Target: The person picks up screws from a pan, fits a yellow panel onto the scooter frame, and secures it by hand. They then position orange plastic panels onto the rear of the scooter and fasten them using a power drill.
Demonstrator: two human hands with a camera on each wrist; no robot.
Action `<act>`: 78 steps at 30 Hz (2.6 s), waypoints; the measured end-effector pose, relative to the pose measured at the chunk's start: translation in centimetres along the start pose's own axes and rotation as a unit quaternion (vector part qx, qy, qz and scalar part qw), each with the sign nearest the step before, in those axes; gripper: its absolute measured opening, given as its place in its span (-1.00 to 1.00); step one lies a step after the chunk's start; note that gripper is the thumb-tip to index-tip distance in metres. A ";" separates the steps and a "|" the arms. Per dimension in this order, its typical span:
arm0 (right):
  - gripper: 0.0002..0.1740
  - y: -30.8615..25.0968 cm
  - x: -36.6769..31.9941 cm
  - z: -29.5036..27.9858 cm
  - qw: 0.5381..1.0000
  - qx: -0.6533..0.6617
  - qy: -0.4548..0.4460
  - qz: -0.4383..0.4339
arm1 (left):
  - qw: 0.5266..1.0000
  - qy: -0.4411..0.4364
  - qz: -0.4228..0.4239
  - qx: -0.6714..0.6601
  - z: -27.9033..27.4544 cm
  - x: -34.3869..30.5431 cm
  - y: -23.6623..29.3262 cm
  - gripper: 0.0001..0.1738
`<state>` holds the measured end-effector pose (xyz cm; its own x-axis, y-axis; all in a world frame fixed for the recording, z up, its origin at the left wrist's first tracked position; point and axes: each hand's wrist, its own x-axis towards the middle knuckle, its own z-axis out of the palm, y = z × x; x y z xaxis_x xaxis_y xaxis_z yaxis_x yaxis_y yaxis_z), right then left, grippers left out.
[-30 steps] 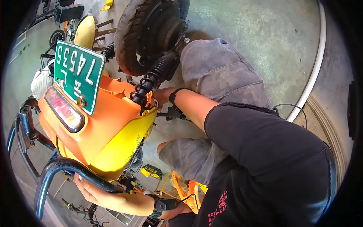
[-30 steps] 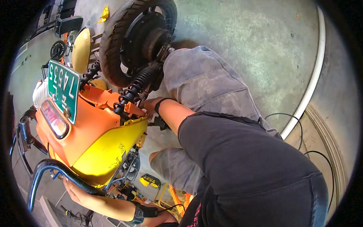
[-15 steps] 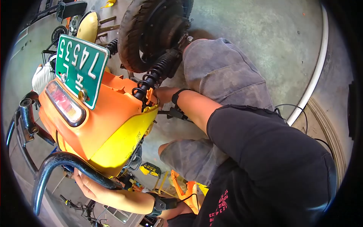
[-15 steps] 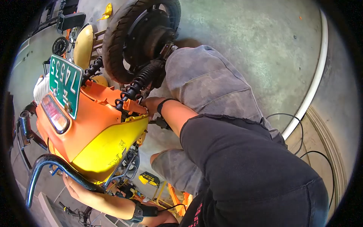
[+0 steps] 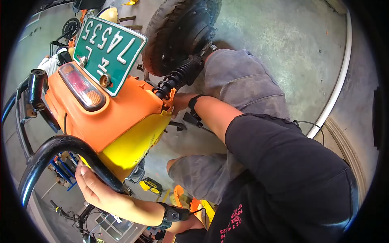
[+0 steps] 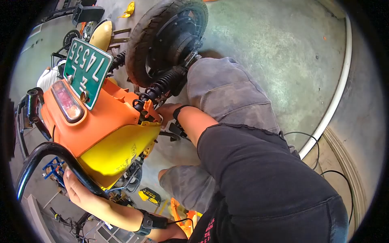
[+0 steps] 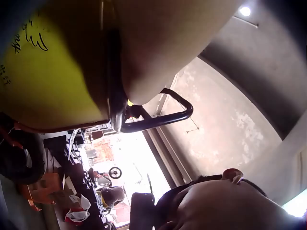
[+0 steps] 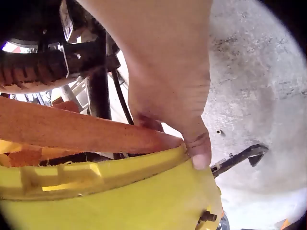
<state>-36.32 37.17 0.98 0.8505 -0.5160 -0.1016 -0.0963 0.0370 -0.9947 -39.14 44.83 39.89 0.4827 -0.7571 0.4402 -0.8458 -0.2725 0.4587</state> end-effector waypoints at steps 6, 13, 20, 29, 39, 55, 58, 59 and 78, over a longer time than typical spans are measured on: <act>-0.22 1.8 2.0 0.4 0.996 0.055 -0.060 -0.048 | 1.000 -0.013 0.003 -0.022 0.2 0.1 -0.1 -0.57; -0.24 0.9 1.2 0.4 0.994 0.095 -0.053 -0.023 | 0.999 -0.008 0.000 -0.032 0.2 0.4 -0.3 -0.63; -0.24 1.1 1.6 0.7 0.995 0.085 -0.039 -0.029 | 0.999 0.011 -0.021 -0.038 0.9 -0.2 0.6 -0.66; -0.23 0.3 0.2 0.6 0.980 0.181 -0.060 -0.047 | 0.999 -0.021 -0.024 -0.004 0.3 0.0 0.8 -0.66; -0.32 -6.3 -4.1 -3.8 0.987 0.090 -0.127 0.038 | 0.999 -0.032 0.018 0.023 -0.1 0.0 0.7 -0.68; -0.36 -2.4 -2.4 0.5 0.995 0.075 0.070 -0.018 | 1.000 -0.015 0.007 0.010 0.2 0.2 0.4 -0.69; -0.33 -0.9 -1.7 1.4 0.991 0.094 0.087 -0.035 | 1.000 -0.020 -0.019 -0.006 0.2 0.0 1.0 -0.69; -0.30 0.1 -1.1 2.0 0.987 0.126 0.088 -0.052 | 0.999 -0.025 -0.030 -0.008 0.2 0.0 1.2 -0.68; -0.20 -2.0 -3.5 1.4 0.988 0.056 0.131 0.058 | 0.999 -0.036 0.001 0.017 -0.3 0.4 -0.2 -0.59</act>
<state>-38.39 40.06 3.28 0.6725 -0.7062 -0.2214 -0.1148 0.1960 -0.9739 -38.67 44.74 40.16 0.4646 -0.7981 0.3836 -0.8543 -0.2899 0.4315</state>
